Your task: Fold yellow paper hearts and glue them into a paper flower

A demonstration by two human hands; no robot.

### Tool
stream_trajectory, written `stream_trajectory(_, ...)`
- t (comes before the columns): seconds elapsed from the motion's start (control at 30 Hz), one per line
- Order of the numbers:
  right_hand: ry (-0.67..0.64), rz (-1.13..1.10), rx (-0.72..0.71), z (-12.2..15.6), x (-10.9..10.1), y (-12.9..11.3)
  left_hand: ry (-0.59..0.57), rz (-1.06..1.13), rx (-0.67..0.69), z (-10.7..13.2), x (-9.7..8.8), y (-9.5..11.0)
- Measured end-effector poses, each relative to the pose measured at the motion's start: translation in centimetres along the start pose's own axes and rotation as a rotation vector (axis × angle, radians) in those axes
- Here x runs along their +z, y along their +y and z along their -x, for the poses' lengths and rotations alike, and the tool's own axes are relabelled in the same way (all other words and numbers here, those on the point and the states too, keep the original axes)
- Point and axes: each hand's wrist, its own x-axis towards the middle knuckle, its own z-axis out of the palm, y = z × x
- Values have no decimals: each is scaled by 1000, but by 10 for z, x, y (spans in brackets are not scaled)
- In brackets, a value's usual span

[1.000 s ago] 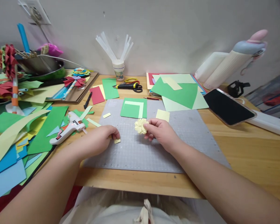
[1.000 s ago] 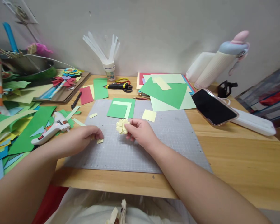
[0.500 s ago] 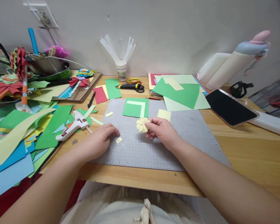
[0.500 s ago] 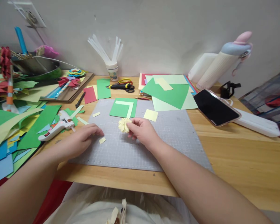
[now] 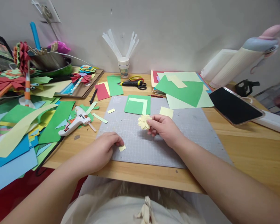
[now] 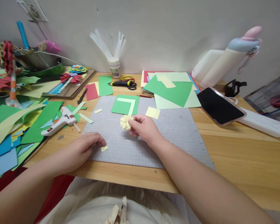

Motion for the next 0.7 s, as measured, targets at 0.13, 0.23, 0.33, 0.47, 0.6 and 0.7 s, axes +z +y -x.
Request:
stream_trajectory(0.13, -3, 16, -13, -1, -2, 2, -47, 30, 0, 7, 4, 8)
stream_trajectory(0.23, -8, 22, -8, -1, -2, 3, -76, 37, -1, 12, 6, 10)
stream_trajectory(0.33, -12, 22, -7, -2, -1, 3, -69, 55, -9, 17, 9, 10)
stream_trajectory(0.47, -9, 19, -13, -2, -1, 2, -27, 119, -63, 24, 13, 7)
stream_trajectory(0.6, -4, 17, -2, -1, -1, 2, 60, 173, -66, 29, 19, 1)
stream_trajectory(0.7, -10, 21, -6, -2, -1, 2, 113, 176, -87, 29, 21, -3)
